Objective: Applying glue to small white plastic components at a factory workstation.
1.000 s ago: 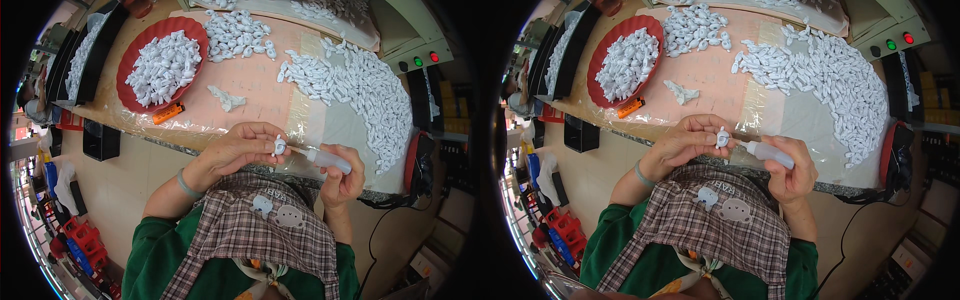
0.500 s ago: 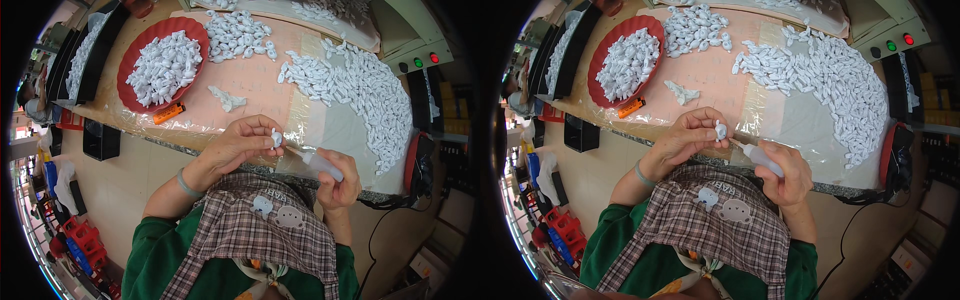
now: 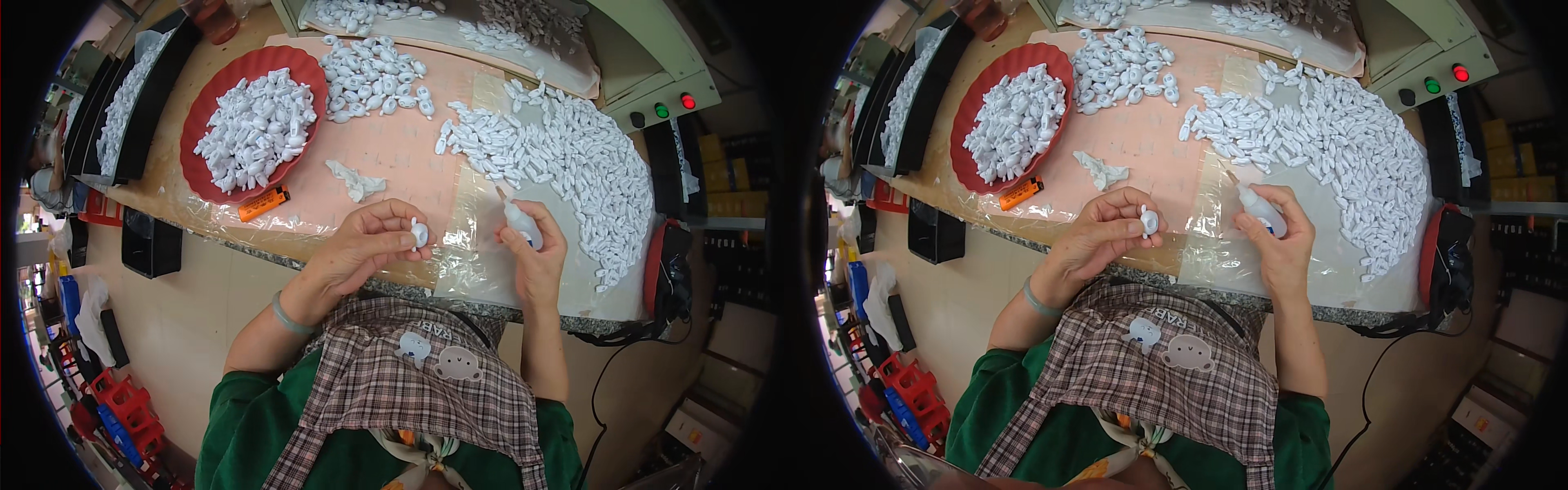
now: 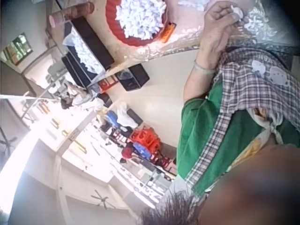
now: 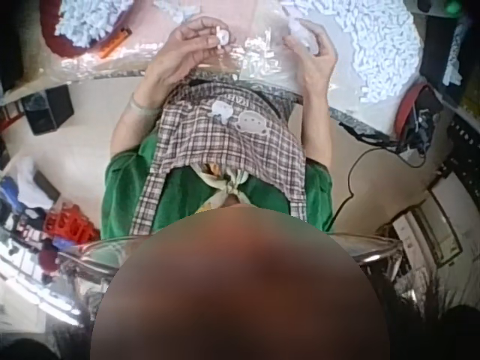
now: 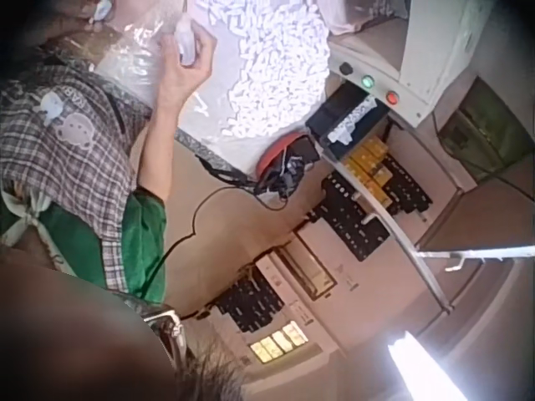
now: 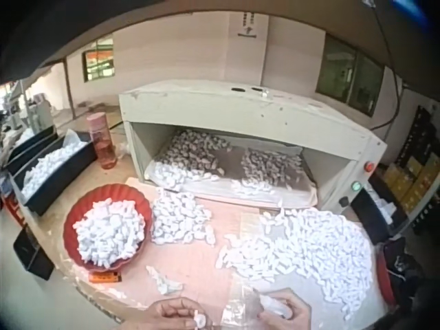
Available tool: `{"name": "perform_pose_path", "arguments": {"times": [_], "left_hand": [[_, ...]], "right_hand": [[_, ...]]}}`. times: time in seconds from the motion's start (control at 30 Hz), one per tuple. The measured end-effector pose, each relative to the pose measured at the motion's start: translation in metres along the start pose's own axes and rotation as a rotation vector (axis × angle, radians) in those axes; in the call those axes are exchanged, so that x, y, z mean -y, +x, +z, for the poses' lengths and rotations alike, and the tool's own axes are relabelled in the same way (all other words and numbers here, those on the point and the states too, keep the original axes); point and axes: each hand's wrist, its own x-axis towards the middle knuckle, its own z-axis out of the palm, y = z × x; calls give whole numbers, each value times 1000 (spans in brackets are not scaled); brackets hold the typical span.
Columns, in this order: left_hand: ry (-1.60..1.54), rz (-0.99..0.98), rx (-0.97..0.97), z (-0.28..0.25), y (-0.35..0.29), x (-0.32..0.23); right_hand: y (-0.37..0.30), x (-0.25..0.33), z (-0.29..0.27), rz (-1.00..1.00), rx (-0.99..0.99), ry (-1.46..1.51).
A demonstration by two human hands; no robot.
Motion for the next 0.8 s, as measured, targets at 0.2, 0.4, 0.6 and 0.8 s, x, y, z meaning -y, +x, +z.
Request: {"name": "perform_pose_path", "arguments": {"times": [0.2,0.4,0.6,0.8], "left_hand": [[-7,-2,2,-1,-4,-1],[-5,-21,-15,-5,-10,0],[-26,-3,-19,-13,-16,-1],[-39,18,-20,-16,-20,-2]], "right_hand": [[32,-6,17,124,52,-214],[75,-8,54,-572,100,-883],[85,-10,72,-519,137,-1078],[92,-8,74,-498,185,-1207]]}}
